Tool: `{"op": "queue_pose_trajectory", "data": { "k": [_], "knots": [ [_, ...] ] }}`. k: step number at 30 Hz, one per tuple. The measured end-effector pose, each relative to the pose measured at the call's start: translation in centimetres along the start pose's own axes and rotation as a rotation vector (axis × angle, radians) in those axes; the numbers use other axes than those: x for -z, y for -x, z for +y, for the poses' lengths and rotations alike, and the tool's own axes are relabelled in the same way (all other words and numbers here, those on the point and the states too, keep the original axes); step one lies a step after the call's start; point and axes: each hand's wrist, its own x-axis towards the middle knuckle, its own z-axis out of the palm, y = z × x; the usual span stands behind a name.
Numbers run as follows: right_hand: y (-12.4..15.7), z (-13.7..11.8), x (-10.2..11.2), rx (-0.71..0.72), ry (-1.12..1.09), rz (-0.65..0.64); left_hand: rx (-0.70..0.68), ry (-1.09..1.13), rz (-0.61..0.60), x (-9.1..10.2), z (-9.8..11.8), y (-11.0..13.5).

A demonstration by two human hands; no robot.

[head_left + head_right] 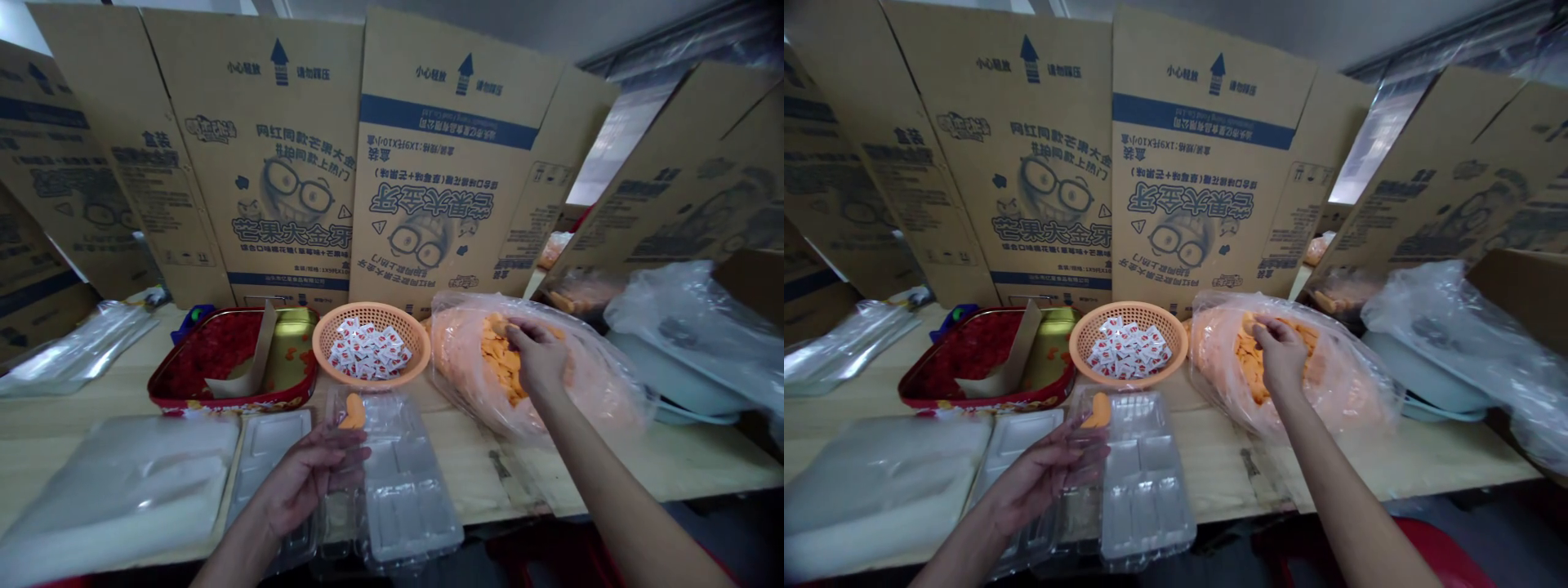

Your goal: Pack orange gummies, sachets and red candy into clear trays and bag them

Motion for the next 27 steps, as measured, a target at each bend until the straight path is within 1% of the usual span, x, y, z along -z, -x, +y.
{"op": "queue_pose_trajectory", "data": {
  "k": [2, 4, 5, 7, 9, 11, 12, 14, 15, 17, 19, 21, 23, 27],
  "knots": [
    [2.0, -3.2, -0.8, -0.126, -0.156, -0.262, -0.013, -0.007, -0.003, 0.0, 0.0, 0.1],
    [4.3, -6.0, -1.7, -0.197, -0.178, -0.576, -0.020, -0.010, -0.009, 0.2, 0.0, 0.2],
    [5.4, -7.2, -2.3, -0.209, -0.162, -0.737, -0.019, -0.008, -0.014, 0.3, 0.0, 0.3],
    [7.3, -8.9, -3.6, -0.181, -0.091, -1.057, -0.018, -0.007, -0.026, 0.7, 0.2, 0.7],
    [8.7, -9.8, -5.5, -0.098, 0.038, -1.354, -0.017, -0.016, -0.036, 1.1, 0.4, 1.3],
    [9.8, -10.0, -7.9, 0.000, 0.196, -1.586, -0.021, -0.030, -0.048, 1.4, 0.6, 1.9],
    [10.4, -9.9, -9.1, 0.055, 0.269, -1.655, -0.019, -0.035, -0.053, 1.6, 0.7, 2.2],
    [11.3, -9.5, -11.4, 0.168, 0.363, -1.709, -0.015, -0.032, -0.055, 1.9, 0.8, 2.7],
    [11.8, -9.3, -12.4, 0.225, 0.385, -1.709, -0.013, -0.027, -0.050, 2.1, 0.8, 3.0],
    [12.8, -8.9, -13.6, 0.340, 0.388, -1.658, -0.012, -0.015, -0.029, 2.7, 0.7, 3.4],
    [13.6, -8.5, -14.1, 0.431, 0.351, -1.585, -0.020, 0.000, -0.009, 3.5, 0.7, 3.8],
    [14.5, -8.3, -14.1, 0.501, 0.311, -1.532, -0.033, 0.022, 0.003, 4.3, 0.8, 4.1],
    [15.6, -8.1, -14.0, 0.573, 0.300, -1.528, -0.048, 0.049, 0.000, 5.0, 1.0, 4.4],
    [18.3, -8.1, -14.1, 0.763, 0.376, -1.514, -0.076, 0.084, -0.014, 6.0, 1.5, 4.8]
  ]
}}
